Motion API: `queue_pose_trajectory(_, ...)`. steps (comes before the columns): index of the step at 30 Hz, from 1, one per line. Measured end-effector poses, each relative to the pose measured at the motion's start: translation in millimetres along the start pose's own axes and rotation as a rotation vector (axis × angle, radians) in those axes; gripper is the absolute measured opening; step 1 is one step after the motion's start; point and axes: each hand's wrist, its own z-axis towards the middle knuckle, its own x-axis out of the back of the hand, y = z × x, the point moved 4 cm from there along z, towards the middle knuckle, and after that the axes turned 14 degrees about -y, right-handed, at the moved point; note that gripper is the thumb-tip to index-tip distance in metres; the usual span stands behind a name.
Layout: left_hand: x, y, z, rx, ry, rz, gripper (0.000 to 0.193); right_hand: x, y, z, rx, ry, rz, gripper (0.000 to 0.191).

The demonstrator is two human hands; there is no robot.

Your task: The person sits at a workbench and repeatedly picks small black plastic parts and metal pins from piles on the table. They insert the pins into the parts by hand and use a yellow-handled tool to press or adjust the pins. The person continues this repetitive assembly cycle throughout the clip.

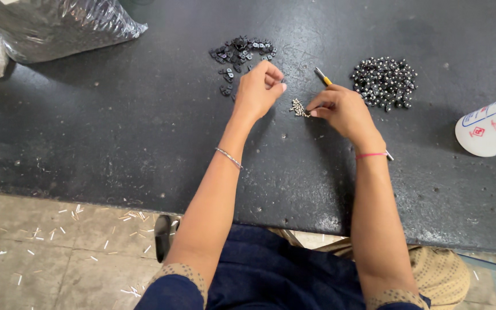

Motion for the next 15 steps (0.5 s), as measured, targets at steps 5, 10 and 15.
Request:
queue_pose_trajectory(5,-14.2,-8.0,6.5,0.057,-0.075,-0.304,0.015,-5.2,3.8,6.3,0.001,0.169,0.061,0.012)
queue_pose_trajectory(10,-26.8,-8.7,8.8,0.024,-0.12,-0.374,0.014,-5.8,-1.3,9.9,0.004,0.383,0.267,0.011)
queue_pose_trajectory(15,-27.1,-3.2,7.2,0.054,-0.124,-0.312,0.013,-6.8,-10.9,8.9,0.027,0.434,0.267,0.013)
